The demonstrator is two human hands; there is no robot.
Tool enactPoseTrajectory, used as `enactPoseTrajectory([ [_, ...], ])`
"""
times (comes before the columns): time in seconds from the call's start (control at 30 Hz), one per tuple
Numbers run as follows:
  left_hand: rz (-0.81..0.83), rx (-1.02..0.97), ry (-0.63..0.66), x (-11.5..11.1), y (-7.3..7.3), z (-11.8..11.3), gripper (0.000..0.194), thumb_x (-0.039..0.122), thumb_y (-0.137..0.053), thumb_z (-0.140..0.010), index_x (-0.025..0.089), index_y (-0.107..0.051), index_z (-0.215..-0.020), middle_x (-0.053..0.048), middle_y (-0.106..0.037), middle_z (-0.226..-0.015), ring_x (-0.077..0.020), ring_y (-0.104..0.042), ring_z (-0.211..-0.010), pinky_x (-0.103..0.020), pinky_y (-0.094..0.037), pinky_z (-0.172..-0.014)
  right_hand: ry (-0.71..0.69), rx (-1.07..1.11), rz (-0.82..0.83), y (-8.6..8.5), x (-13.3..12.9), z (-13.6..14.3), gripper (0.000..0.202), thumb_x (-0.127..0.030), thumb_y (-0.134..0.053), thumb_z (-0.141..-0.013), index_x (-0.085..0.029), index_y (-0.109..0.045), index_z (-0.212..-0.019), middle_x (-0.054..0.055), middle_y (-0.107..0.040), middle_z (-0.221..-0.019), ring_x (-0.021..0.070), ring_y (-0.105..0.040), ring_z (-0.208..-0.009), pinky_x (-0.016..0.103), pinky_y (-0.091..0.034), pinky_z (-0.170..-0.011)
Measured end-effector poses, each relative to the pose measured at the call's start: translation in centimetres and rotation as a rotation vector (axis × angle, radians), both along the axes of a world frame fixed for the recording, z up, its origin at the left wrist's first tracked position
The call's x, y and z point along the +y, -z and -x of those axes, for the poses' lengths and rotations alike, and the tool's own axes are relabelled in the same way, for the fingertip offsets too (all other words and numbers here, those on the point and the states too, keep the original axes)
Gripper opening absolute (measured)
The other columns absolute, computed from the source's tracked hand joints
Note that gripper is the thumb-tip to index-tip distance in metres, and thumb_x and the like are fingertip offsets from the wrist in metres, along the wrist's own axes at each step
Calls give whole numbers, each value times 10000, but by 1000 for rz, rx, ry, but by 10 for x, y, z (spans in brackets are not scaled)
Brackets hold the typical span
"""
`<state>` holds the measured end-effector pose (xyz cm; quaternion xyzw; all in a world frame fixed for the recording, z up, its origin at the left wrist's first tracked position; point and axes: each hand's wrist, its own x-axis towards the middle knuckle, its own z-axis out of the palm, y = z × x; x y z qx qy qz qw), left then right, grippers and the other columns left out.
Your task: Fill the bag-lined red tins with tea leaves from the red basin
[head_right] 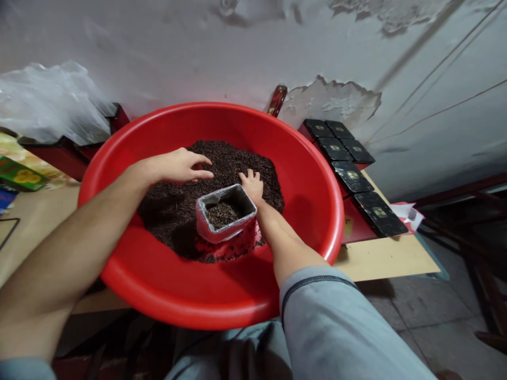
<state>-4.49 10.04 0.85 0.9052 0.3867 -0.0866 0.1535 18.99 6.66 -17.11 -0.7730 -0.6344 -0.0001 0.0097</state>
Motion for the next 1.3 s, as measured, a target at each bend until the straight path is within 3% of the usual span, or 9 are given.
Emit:
enactPoseTrajectory([
  [0.2,73,-23,-42,-1,-2,2,636,600,-532,-972,241,-573,-1496,-82,-800,-1109,-194,-751,-833,-260,-530,-756,2,6,-13,-4,-1,4,503,-413,-363,-1047,-261,-546,-1491,178,-438,-1576,391,-459,-1349,463,-547,-925],
  [0.33,122,-42,-86,6,3,7,616,565,-548,-963,268,-573,-1502,-85,-797,-1131,-209,-756,-864,-247,-542,-682,-30,-19,22,-8,3,1,501,-390,-328,-1053,-245,-556,-1475,190,-464,-1535,393,-473,-1327,436,-547,-905],
  [0.5,138,-39,-176,10,2,12,687,598,-584,-929,270,-556,-1532,-106,-783,-1195,-258,-758,-978,-271,-575,-727,-150,-56,80,-19,10,-13,499,-400,-417,-1026,-235,-575,-1470,201,-530,-1461,385,-510,-1299,448,-524,-968],
  [0.67,157,-52,-180,9,1,14,693,556,-603,-925,235,-551,-1537,-118,-791,-1168,-268,-766,-965,-295,-602,-745,-238,-43,108,-37,20,-25,600,-487,-615,-934,-198,-596,-1459,200,-591,-1408,382,-580,-1255,445,-493,-1032],
  [0.77,173,-54,-183,11,3,15,648,490,-592,-940,223,-552,-1528,-124,-775,-1226,-253,-769,-989,-261,-597,-710,-283,-1,92,-52,21,-28,649,-502,-677,-895,-194,-591,-1459,183,-621,-1393,344,-618,-1234,414,-484,-1050],
  [0.87,180,-44,-190,15,6,16,646,463,-581,-938,210,-542,-1532,-133,-775,-1231,-245,-771,-995,-251,-590,-705,-335,61,58,-65,16,-32,551,-437,-669,-899,-205,-626,-1397,134,-654,-1372,280,-635,-1224,368,-476,-1062],
  [1.0,113,-8,-136,21,9,18,620,500,-560,-941,220,-585,-1494,-97,-801,-1178,-221,-771,-993,-277,-570,-864,-332,520,-93,-77,6,-32,394,-349,-671,-813,-178,-678,-1168,61,-735,-1119,209,-667,-1045,347,-501,-1012],
  [1.1,32,33,-113,24,10,20,561,493,-530,-962,228,-623,-1448,-69,-781,-1259,-174,-766,-1008,-256,-503,-1002,-318,965,-190,-91,0,-23,348,-411,-685,-732,-192,-644,-1000,-3,-686,-888,171,-626,-839,331,-537,-861],
  [1.3,38,71,-152,27,12,23,561,485,-514,-974,235,-603,-1468,-32,-770,-1284,-144,-755,-1044,-206,-478,-1004,-440,1452,-131,-137,-26,8,399,-428,-773,-648,-193,-618,-930,-25,-613,-810,137,-553,-748,284,-486,-716],
])
